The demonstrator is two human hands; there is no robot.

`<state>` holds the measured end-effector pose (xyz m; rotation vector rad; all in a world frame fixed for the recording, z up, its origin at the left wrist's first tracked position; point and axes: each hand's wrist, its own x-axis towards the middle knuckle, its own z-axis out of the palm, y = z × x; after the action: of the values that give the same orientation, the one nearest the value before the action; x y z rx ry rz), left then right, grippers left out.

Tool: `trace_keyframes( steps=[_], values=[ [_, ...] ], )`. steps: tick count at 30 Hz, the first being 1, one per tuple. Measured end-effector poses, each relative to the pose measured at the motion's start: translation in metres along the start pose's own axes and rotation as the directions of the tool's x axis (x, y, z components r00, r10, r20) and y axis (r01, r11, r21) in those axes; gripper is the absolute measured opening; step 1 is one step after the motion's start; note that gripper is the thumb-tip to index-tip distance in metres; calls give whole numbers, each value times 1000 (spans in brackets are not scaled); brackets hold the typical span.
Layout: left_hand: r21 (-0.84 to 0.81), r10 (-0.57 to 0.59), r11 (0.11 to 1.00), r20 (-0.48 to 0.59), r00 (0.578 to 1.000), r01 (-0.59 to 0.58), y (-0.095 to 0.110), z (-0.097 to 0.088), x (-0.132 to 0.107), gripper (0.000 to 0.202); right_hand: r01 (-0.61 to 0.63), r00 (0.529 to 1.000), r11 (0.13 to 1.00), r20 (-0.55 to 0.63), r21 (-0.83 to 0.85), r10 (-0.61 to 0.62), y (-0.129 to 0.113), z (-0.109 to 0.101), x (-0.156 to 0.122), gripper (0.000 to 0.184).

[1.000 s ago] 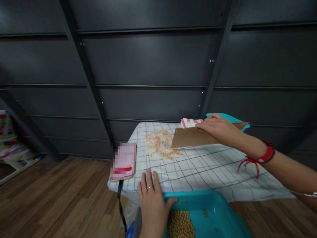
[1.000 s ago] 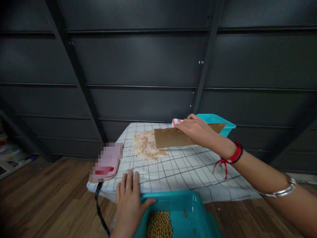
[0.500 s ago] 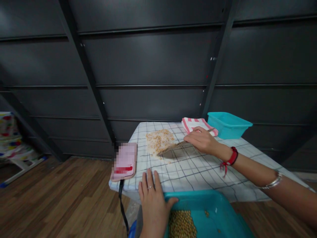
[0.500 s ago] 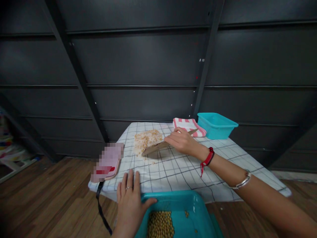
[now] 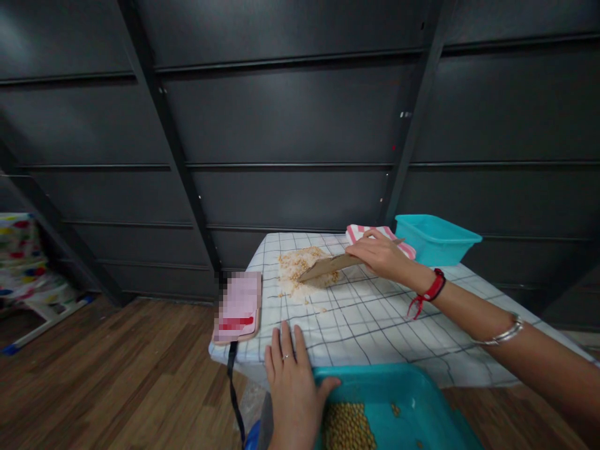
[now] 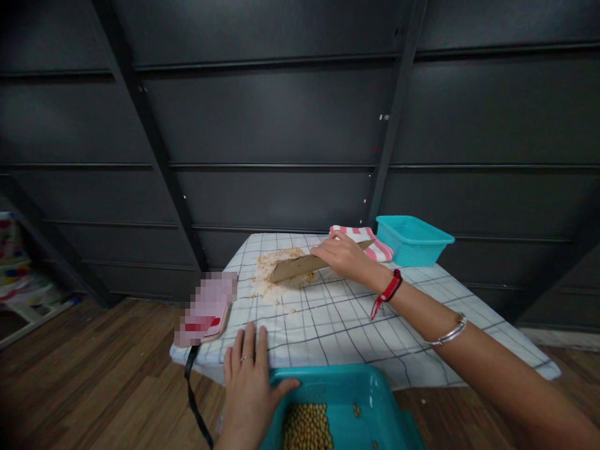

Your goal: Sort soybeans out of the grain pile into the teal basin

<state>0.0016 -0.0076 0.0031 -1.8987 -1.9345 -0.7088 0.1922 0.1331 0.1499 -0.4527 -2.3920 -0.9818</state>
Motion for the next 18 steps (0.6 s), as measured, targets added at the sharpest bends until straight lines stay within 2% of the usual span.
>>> trace_keyframes(
  steps=[3,7,11,14,18],
  values=[
    [-8,-13,1000,16,1000,13,-1,2,-1,87,-29,1000,999,1,-15,29,9,-21,-5,20],
    [-28,13,1000,31,999,-12,-6,5,-3,90,-21,997,999,71,32,18,12,-42,-20,18],
    [-35,7,999,49,999,-5,-8,6,-4,90,24,992,996,123,86,-35,-6,-36,-36,23],
    [-57,18,998,64,998,-14,-7,5,-3,90,44,995,997,82,62,-49,-15,-23,-38,24],
    [-59,-33,998,80,996,38,-4,2,-1,89,55,998,998,10,13,-55,-12,-19,-23,24]
  ],
)
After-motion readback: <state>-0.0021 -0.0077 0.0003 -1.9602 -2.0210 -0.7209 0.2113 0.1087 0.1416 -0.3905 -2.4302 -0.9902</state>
